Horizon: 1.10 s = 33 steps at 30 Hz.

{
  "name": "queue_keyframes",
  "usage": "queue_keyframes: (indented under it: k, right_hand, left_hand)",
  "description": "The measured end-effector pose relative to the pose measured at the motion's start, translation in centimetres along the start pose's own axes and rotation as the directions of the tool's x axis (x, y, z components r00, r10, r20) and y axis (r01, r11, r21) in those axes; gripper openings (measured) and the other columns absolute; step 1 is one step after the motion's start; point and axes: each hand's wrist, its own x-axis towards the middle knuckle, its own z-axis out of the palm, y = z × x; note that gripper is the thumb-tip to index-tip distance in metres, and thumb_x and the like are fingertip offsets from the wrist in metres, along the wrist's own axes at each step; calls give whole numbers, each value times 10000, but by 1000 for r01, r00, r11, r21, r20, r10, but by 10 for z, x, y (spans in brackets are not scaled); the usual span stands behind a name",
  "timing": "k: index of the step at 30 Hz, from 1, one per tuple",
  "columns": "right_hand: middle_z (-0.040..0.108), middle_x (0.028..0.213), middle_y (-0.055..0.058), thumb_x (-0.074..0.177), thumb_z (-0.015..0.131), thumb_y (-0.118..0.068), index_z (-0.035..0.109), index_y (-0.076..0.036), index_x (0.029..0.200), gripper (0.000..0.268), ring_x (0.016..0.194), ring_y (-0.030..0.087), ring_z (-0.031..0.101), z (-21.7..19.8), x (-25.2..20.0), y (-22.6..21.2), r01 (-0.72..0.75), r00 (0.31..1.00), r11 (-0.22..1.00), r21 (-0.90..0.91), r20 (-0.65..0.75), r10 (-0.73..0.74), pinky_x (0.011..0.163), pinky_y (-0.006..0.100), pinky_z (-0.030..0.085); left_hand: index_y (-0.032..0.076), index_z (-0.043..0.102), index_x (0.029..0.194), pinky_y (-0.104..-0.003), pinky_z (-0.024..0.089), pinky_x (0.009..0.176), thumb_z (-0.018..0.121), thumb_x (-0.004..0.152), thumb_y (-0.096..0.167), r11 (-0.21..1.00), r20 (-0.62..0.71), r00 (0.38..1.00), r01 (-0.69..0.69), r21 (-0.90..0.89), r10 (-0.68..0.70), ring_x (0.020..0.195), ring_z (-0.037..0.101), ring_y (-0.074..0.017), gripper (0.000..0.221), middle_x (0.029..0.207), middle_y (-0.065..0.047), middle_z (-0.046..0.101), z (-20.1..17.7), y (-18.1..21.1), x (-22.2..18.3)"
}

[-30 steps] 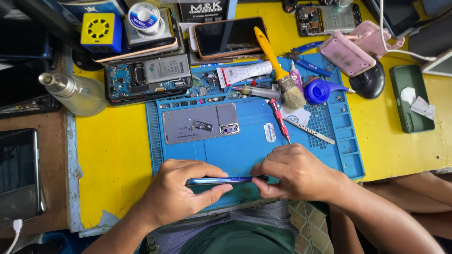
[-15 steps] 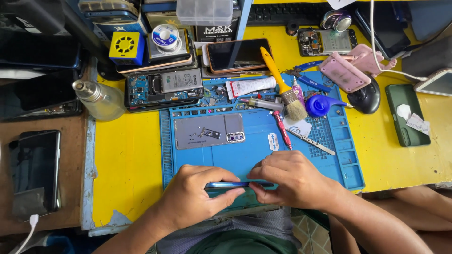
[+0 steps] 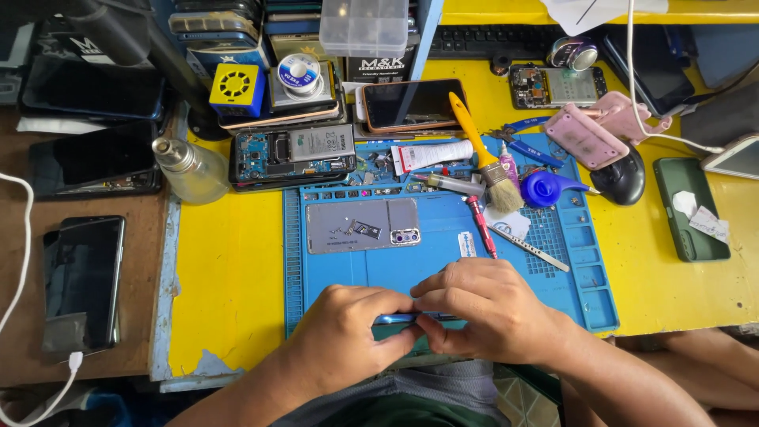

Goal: Prying the internal frame of a smartphone during a repair process using a heat gun and prying tools.

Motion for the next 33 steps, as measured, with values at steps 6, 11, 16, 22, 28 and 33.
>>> queue_keyframes:
  k: [6, 11, 16, 22, 28, 33]
  right_hand:
    - [700, 840, 79, 962, 655, -144, 619, -33, 922, 123, 670, 210, 683, -5, 11, -8, 40, 999, 999, 29, -14, -40, 549, 324, 511]
    - [643, 749, 62, 955, 641, -168, 584, -45, 850, 172, 575, 199, 592, -5, 16, -13, 39, 998, 999, 24, -51, -37, 530, 313, 469]
    - [632, 709, 40, 915, 743, -151, 594, -50, 826, 201, 575, 200, 590, -9, 18, -6, -29, 997, 997, 74, -68, 34, 545, 316, 444]
    - [757, 961, 81, 935, 691, -374, 689, -72, 992, 307, 884, 227, 738, -8, -12, 25, -441, 895, 807, 393, 263, 361, 806, 336, 574]
    - [542, 1498, 191, 945, 785, -420, 601, -93, 1367, 564, 1396, 331, 546, 11, -33, 42, -564, 819, 338, 753, 562, 114, 1138, 483, 519]
    - [591, 1352, 196, 946, 826, -305, 579, -63, 1411, 580, 1234, 326, 601, 22, -30, 31, -451, 891, 282, 847, 445, 89, 1083, 458, 505]
  left_hand:
    - [95, 567, 781, -432, 427, 501, 743, 783, 97, 993, 11, 998, -64, 96, 63, 584, 620, -281, 176, 664, -55, 625, 7, 5, -2]
    - [92, 549, 771, -438, 420, 494, 752, 846, 163, 987, 40, 996, -88, 135, 84, 578, 610, -291, 228, 660, -59, 607, 11, 8, -1]
    - [60, 649, 713, -511, 457, 497, 773, 945, 290, 931, 124, 958, -281, 233, 258, 560, 605, -336, 350, 630, -121, 617, 18, 16, -5]
    - [35, 735, 922, -347, 579, 659, 812, 897, 194, 966, 106, 964, -232, -118, 244, 737, 762, -232, 178, 871, -85, 780, -28, -8, 9]
    - [69, 723, 999, -315, 606, 682, 842, 850, 179, 895, 142, 928, -280, -348, 345, 762, 787, -224, 220, 909, -59, 782, -69, -9, 23]
    - [140, 704, 1068, -420, 560, 933, 790, 873, 352, 913, 206, 891, -379, -151, 404, 1049, 744, -248, 301, 1083, -17, 752, -89, -4, 35]
